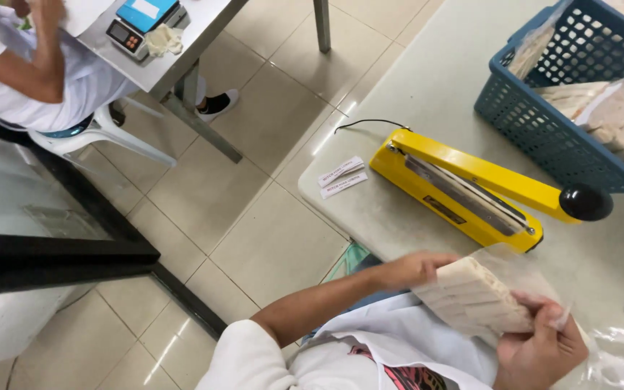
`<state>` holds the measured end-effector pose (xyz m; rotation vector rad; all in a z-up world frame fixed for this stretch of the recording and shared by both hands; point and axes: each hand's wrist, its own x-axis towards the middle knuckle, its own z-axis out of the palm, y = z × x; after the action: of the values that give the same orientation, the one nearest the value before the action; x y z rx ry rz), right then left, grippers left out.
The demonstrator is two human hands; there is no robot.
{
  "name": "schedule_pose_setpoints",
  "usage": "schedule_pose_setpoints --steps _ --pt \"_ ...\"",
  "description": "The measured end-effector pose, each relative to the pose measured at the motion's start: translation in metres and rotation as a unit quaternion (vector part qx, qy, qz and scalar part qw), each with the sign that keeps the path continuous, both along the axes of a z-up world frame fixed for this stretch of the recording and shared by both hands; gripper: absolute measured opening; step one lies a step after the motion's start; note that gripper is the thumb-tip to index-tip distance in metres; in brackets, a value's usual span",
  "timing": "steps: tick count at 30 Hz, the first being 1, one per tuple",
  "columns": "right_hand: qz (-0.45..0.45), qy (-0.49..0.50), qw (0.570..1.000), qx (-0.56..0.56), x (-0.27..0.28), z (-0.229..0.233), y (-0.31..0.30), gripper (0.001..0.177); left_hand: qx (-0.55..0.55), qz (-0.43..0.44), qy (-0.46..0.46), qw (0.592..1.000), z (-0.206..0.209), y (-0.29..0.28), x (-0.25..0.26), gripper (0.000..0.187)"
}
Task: Packing bundles of food sticks into plastic bags and sealing them using a manual heat sealer.
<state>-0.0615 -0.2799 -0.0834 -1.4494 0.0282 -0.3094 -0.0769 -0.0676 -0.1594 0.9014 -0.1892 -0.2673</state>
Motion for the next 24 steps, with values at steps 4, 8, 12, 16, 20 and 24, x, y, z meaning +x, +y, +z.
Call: schedule_pose_setpoints --steps 4,8,12,16,20,24 --pt "-0.023 0.185 0.981 0.059 0.028 -0.035 -0.022 0.015 0.101 -0.093 0.077 0.988 0.023 -0.013 -0.018 0.060" --pt "0.017 0.213 0.975 -0.064 0.079 -0.081 -0.047 0.008 0.099 -0.051 0.219 0.969 0.065 -0.005 0.002 0.073" --pt "0.040 0.146 0.963 -0.224 0.122 -0.040 -0.012 0.013 0.074 -0.016 0.244 0.967 0.025 0.012 0.026 0.080" --pt "0.057 -0.005 0.933 -0.355 0.172 -0.046 0.005 0.023 0.093 0.062 0.238 0.965 0.027 0.039 0.051 0.085" --pt "0.080 0.034 0.976 -0.198 0.202 -0.042 0.003 0.021 0.112 0.100 0.248 0.957 0.031 0.059 0.053 0.083" --pt "0.101 0.063 0.990 -0.074 0.213 -0.001 0.013 0.022 0.106 0.120 0.255 0.954 0.031 0.068 0.053 0.077"
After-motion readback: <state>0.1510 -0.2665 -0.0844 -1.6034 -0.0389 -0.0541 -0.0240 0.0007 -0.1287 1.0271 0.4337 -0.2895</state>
